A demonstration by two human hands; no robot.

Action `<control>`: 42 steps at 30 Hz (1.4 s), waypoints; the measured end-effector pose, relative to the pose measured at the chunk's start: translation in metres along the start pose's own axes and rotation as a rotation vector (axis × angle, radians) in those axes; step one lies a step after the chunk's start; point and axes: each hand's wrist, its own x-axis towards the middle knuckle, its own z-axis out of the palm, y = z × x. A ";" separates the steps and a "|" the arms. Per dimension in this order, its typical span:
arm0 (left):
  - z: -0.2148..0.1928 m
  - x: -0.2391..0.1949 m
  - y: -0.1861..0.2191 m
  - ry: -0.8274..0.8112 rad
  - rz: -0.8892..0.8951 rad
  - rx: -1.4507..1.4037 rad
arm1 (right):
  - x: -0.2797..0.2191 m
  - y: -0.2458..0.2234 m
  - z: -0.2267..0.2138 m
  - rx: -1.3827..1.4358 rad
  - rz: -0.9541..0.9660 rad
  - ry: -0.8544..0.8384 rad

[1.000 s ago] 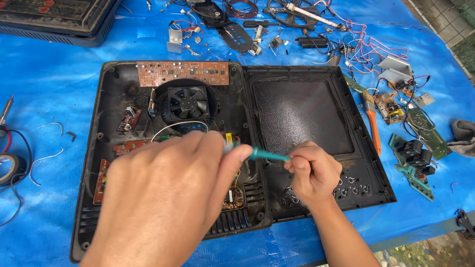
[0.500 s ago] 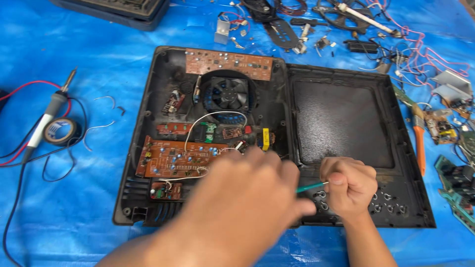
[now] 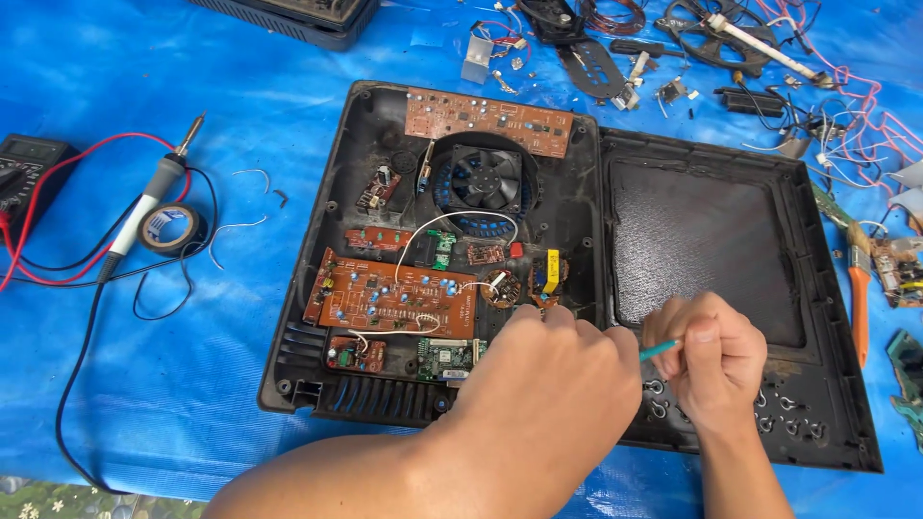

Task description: The person uses a test pen to probe various points on the circuit boards inside an open electronic device. They move the pen across different components and wires, checking for continuity or voltage while the device remains open on a blue work surface.

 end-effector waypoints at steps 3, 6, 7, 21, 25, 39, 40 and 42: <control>-0.006 -0.001 -0.002 0.020 -0.006 -0.002 | 0.000 0.001 -0.001 0.005 -0.032 -0.010; -0.009 0.000 -0.006 0.093 -0.059 0.038 | -0.002 0.003 -0.002 -0.001 -0.049 0.007; -0.010 0.001 -0.007 0.147 -0.102 0.077 | -0.002 0.004 -0.003 -0.024 -0.054 0.019; 0.000 0.008 -0.015 0.083 -0.130 0.073 | -0.017 0.017 -0.017 -0.377 -0.009 -0.052; -0.003 0.010 -0.015 0.199 -0.103 0.023 | -0.012 0.007 0.004 -0.301 -0.053 0.060; -0.012 0.009 -0.025 0.129 -0.116 0.065 | -0.011 0.011 -0.005 -0.338 -0.090 0.027; -0.012 0.009 -0.025 0.136 -0.124 0.075 | -0.007 0.004 0.000 -0.380 -0.124 -0.011; -0.009 0.010 -0.025 0.133 -0.124 0.060 | -0.010 0.009 -0.003 -0.385 -0.100 0.018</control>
